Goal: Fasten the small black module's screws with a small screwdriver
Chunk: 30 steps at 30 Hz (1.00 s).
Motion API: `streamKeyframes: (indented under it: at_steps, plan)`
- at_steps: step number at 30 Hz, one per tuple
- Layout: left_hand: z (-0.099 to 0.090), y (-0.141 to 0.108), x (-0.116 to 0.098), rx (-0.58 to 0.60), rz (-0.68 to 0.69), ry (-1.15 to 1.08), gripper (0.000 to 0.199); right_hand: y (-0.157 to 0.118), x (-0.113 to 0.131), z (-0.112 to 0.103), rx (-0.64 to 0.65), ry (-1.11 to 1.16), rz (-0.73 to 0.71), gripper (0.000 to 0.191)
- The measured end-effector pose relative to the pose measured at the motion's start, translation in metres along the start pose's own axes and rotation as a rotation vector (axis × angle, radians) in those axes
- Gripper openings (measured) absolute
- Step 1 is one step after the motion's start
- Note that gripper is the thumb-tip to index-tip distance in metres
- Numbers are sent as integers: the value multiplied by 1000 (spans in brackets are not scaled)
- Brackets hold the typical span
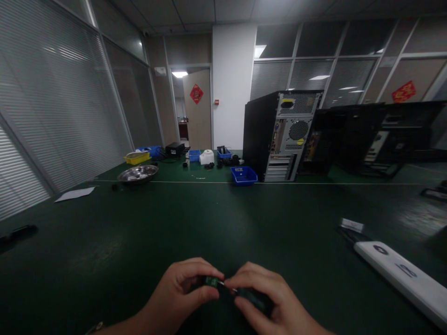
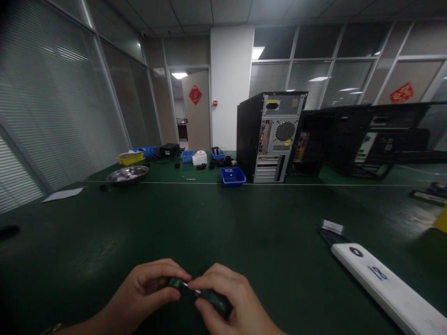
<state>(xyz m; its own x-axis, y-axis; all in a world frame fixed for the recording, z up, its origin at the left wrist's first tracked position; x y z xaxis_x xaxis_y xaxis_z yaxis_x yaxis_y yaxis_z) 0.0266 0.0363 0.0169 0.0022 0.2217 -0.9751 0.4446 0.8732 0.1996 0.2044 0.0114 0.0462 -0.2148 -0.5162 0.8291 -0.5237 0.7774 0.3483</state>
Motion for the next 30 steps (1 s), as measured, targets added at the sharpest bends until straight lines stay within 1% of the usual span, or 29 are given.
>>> streamKeyframes:
  at_steps: [4, 8, 12, 16, 18, 22, 24, 27, 28, 30]
  plan:
    - [0, 2, -2, -27, 26, -18, 18, 0, 1, -2, -20, -31, 26, 26]
    - [4, 1, 1, 11, -44, -52, 21, 0, 0, -2, -31, -61, 57, 26]
    - [6, -2, 5, 25, -60, -177, 33, 0, 0, 0, 2, -42, 46, 27]
    - [9, -1, 7, 59, -38, -288, 30, 0, 0, 2, 31, -33, 22, 28]
    - [10, -1, 6, 91, -29, -266, 27, 0, 0, 2, 38, -36, 27, 28]
    - [6, 1, -3, 89, 53, -78, 17, 1, -1, 2, 43, -44, 40, 27]
    - [6, 0, -3, 106, 30, -71, 22, 1, 0, 1, 37, -45, 34, 27]
    - [9, -3, 2, 135, -47, -171, 42, 0, 1, 1, 19, -41, 15, 28]
    - [9, -3, 3, 144, -50, -178, 43, 0, 1, 0, 15, -38, 7, 28]
    - [10, -5, 4, 175, -23, -119, 37, -1, 1, 1, 12, -34, -7, 28]
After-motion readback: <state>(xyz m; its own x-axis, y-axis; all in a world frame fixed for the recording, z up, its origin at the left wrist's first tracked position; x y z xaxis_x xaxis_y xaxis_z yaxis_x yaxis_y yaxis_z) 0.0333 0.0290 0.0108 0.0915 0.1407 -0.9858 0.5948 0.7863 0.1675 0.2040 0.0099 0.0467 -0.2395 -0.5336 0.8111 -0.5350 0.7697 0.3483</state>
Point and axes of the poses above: each hand's wrist, its own y-axis towards the middle knuckle, its own z-axis out of the palm, x = y × z, the point moved 5 cm from there along y, towards the middle knuckle, and after that the axes turned 4 degrees about z, right-handed, at the moved point
